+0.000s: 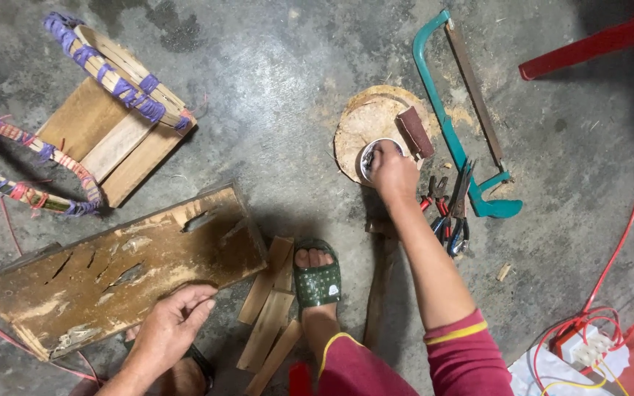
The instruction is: Assembling a wooden structure by nailing slats to a frame and attaching woven bands.
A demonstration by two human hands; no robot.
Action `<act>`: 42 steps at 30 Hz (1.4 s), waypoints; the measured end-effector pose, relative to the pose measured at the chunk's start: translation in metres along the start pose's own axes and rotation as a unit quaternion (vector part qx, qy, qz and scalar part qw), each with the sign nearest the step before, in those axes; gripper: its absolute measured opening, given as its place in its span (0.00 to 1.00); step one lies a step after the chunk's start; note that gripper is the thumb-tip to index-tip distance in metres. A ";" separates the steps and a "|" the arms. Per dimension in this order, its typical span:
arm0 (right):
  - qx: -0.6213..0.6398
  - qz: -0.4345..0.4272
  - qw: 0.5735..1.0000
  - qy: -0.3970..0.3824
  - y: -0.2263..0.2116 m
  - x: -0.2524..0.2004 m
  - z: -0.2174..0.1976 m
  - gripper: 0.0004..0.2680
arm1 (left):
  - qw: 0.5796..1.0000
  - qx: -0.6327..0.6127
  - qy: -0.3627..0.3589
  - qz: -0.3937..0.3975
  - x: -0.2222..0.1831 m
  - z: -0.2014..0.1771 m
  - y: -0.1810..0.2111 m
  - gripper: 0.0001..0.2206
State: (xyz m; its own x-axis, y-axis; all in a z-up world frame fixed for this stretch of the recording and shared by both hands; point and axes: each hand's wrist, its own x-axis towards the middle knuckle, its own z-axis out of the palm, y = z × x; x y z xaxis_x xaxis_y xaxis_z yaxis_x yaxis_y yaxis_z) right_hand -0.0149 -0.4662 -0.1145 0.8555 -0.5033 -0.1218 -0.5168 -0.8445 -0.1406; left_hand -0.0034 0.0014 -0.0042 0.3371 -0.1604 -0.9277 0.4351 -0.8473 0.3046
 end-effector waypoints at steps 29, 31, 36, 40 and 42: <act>0.475 -0.103 0.843 -0.228 -0.126 -0.186 -0.005 0.10 | 0.968 -0.147 0.050 0.198 0.014 0.005 0.044 0.09; 0.408 -0.062 0.898 -0.153 -0.087 -0.187 -0.018 0.12 | 0.940 -0.004 0.158 0.301 0.037 0.008 0.041 0.10; 0.165 0.097 0.980 -0.049 0.043 -0.235 -0.011 0.20 | 0.760 0.166 0.380 0.500 0.052 0.015 0.043 0.08; 0.110 0.262 0.942 -0.181 0.079 -0.258 0.014 0.24 | 0.766 0.169 0.393 0.480 0.052 0.017 0.043 0.08; 0.117 0.169 0.969 -0.137 0.110 -0.273 0.056 0.28 | 0.782 0.136 0.379 0.475 0.047 0.013 0.046 0.06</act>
State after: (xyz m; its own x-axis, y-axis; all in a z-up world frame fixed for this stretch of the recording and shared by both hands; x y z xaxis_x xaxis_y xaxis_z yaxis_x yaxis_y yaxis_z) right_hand -0.3069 -0.4120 -0.1516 0.6124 -0.6487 -0.4518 -0.7862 -0.5596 -0.2623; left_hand 0.0213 -0.0515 -0.0363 0.8436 -0.5243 0.1164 -0.4721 -0.6206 0.6261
